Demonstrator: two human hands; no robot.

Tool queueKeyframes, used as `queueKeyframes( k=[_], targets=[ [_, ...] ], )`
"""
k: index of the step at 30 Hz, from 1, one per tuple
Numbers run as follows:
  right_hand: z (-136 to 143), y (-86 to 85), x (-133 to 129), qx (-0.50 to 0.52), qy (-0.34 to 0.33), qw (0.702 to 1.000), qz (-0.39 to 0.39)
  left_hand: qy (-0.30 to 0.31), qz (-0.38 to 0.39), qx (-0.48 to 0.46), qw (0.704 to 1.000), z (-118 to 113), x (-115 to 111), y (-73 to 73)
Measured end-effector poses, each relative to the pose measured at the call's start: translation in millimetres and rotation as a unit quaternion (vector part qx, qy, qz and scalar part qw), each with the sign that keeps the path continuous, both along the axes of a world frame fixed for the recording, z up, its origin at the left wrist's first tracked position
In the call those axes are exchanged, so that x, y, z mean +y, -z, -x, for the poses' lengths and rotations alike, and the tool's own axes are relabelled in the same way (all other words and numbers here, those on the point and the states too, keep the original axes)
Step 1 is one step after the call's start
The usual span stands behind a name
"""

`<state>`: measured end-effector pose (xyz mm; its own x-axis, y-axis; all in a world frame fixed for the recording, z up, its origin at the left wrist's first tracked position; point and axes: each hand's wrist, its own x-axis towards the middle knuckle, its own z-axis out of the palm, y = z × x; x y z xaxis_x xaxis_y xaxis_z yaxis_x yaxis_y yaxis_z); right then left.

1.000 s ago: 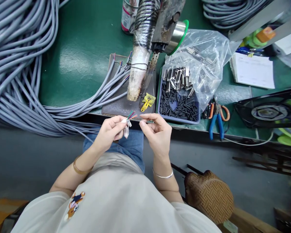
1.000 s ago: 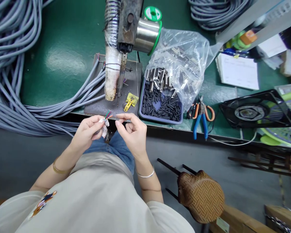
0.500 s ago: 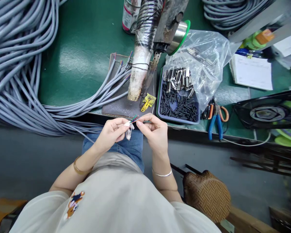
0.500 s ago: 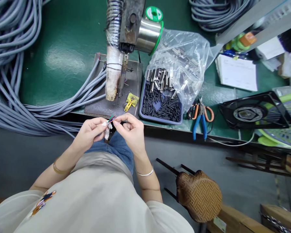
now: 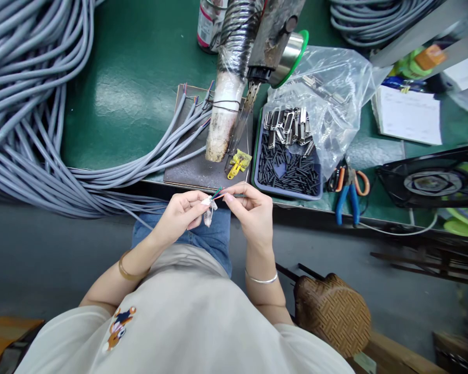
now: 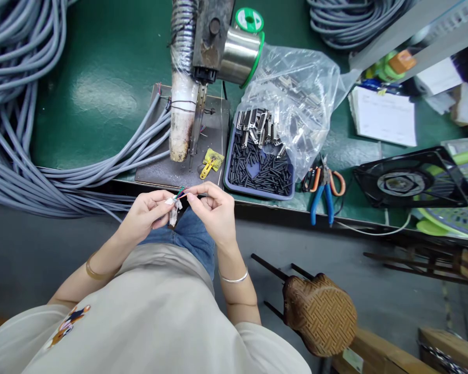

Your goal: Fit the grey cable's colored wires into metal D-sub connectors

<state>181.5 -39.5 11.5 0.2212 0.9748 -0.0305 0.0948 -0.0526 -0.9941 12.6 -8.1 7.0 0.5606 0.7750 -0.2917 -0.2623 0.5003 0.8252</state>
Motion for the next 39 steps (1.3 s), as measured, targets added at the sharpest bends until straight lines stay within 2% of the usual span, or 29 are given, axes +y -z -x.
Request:
queueKeyframes(
  k=[9, 15, 24, 29, 35, 39],
  targets=[
    [1.0, -1.9, -4.6, -0.093, -0.024, 0.995, -0.030, -0.038, -0.009, 0.007, 0.999, 0.2, 0.4, 2.5],
    [3.8, -3.1, -3.2, -0.079, -0.002, 0.995, -0.060, -0.040, -0.010, 0.004, 0.999, -1.4, -0.6, 3.7],
    [6.1, -1.1, -1.1, -0.057, -0.009, 0.998, -0.027, -0.050, -0.039, 0.025, 0.998, -4.0, -2.6, 0.8],
    [3.9, -2.1, -2.1, -0.067, -0.019, 0.997, -0.027, -0.068, -0.078, 0.066, 0.992, -4.8, -5.6, 1.4],
    [0.8, -8.9, -4.1, -0.120, -0.024, 0.992, -0.030, -0.074, -0.161, 0.119, 0.977, -4.0, -10.4, 7.0],
    [2.4, -9.5, -5.2, -0.100, -0.033, 0.994, -0.025, -0.070, -0.194, 0.148, 0.967, -4.9, -14.1, 6.6]
  ],
)
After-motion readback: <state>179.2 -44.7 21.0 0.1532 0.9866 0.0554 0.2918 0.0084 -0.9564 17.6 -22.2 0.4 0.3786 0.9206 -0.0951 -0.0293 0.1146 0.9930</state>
